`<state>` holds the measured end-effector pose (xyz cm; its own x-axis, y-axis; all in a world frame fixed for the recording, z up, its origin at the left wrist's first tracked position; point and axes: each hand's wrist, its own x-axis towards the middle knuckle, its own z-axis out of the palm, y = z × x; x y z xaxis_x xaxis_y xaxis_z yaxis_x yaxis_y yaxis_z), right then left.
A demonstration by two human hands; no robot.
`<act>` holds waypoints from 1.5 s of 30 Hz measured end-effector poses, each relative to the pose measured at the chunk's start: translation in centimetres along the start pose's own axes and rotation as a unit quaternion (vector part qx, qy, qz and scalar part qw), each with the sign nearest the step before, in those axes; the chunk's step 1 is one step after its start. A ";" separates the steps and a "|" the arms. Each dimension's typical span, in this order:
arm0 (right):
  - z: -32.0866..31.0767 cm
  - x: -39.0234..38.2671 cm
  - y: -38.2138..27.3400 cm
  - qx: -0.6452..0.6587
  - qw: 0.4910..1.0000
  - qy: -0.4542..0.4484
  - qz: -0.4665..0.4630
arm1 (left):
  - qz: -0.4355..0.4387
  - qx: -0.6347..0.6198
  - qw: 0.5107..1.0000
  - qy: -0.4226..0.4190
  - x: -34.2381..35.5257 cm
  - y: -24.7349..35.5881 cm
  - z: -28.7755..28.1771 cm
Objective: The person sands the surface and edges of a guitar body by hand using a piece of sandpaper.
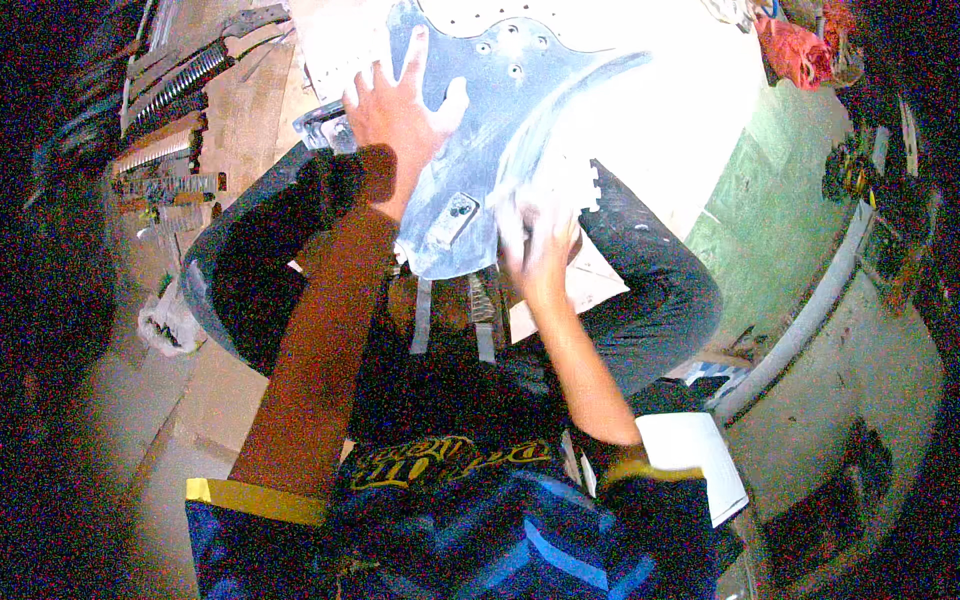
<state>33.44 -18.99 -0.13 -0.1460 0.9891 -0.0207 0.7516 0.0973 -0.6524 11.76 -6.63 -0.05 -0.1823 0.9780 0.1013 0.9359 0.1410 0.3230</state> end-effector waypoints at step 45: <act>-0.4 -0.2 -3.2 0.016 0.999 0.042 0.006 | -0.029 0.033 0.999 -0.011 0.5 0.3 -0.8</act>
<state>31.27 -19.47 2.26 -0.0816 0.9961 0.0341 0.7312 0.0831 -0.6770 11.73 -6.23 0.88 -0.2302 0.9710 0.0642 0.9420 0.2058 0.2651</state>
